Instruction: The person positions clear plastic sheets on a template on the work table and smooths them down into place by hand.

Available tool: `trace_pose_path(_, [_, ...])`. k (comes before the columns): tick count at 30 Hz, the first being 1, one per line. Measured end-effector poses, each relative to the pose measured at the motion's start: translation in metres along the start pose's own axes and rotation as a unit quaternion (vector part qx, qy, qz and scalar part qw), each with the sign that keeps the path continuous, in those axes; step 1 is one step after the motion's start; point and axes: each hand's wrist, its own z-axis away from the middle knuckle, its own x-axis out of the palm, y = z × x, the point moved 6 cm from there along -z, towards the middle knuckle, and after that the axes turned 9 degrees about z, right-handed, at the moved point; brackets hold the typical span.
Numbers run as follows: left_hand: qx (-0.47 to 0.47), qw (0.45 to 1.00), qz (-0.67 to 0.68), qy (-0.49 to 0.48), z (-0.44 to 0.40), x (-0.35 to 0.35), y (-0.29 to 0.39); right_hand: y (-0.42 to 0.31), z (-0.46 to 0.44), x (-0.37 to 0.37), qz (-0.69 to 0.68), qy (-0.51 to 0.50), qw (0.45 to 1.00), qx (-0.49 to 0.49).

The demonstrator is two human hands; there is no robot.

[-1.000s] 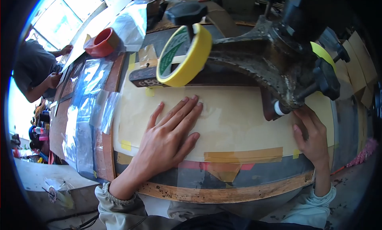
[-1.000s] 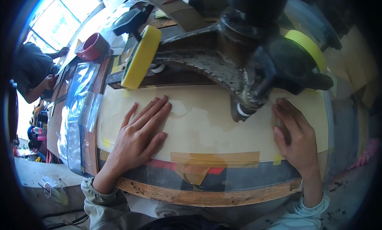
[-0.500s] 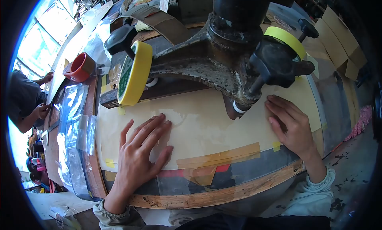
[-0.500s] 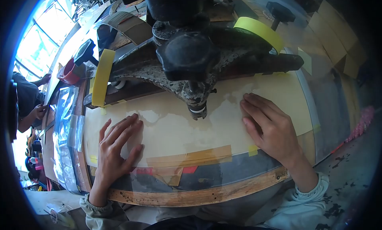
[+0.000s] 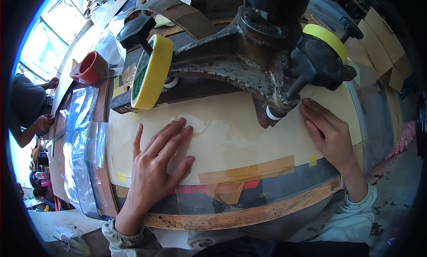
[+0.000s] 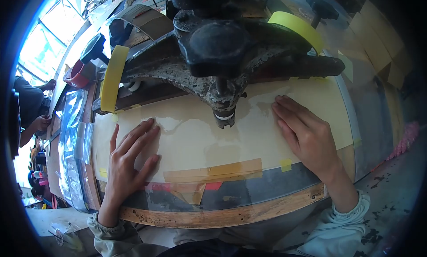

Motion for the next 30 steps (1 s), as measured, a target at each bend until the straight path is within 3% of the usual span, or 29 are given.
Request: trace_pose_path(30, [-0.008, 1.000, 0.012, -0.007, -0.0005, 0.0006, -0.0007, 0.0043, -0.0028, 0.0025, 0.005, -0.058, 0.998, 0.010])
